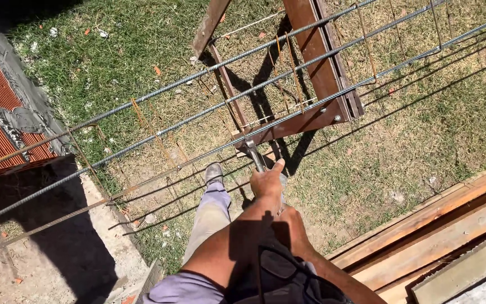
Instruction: The person ties a rebar mesh using wire and pliers. They wrap wire around the intersections of the rebar rods and twist it with pliers to secure the connections. The person works on a rebar grid supported by wooden frames next to a brick wall.
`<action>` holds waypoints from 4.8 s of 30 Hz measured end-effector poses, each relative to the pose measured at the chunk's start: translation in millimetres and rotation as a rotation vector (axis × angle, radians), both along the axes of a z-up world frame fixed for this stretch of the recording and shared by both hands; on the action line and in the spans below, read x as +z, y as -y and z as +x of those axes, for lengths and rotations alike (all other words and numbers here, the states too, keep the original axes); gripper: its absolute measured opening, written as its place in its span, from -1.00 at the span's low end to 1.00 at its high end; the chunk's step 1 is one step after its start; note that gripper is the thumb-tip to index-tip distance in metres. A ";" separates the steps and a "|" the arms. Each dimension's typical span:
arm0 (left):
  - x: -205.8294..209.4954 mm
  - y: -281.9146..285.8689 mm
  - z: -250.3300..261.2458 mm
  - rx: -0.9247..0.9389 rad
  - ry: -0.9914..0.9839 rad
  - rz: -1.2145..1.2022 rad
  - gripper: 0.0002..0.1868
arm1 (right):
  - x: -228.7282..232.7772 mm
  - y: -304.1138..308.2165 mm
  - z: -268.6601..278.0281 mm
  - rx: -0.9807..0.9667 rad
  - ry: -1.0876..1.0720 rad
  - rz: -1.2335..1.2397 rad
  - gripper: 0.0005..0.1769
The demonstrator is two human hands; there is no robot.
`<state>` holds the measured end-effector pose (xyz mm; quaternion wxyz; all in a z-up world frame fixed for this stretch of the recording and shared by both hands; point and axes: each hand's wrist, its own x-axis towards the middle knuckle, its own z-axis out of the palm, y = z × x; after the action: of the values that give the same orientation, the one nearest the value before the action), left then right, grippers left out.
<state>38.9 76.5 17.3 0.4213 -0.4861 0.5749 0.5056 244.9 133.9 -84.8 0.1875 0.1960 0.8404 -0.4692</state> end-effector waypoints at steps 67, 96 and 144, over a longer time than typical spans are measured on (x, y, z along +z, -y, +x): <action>-4.6 45.8 41.8 0.013 -0.109 0.293 -0.62 | 107.1 28.6 -42.5 -0.243 0.335 -0.012 -0.51; -16.8 109.4 36.7 -0.211 0.077 0.838 -0.54 | 140.9 41.2 -44.0 -0.716 0.309 -0.744 -0.60; -40.2 204.0 -77.7 -0.938 -0.676 -0.105 -0.74 | 122.1 23.7 -74.2 -0.319 0.315 0.006 -0.63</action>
<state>-38.8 -127.5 -23.0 0.3686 -0.0110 0.8558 0.3627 170.7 110.2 37.3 0.2395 0.3979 0.7605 -0.4539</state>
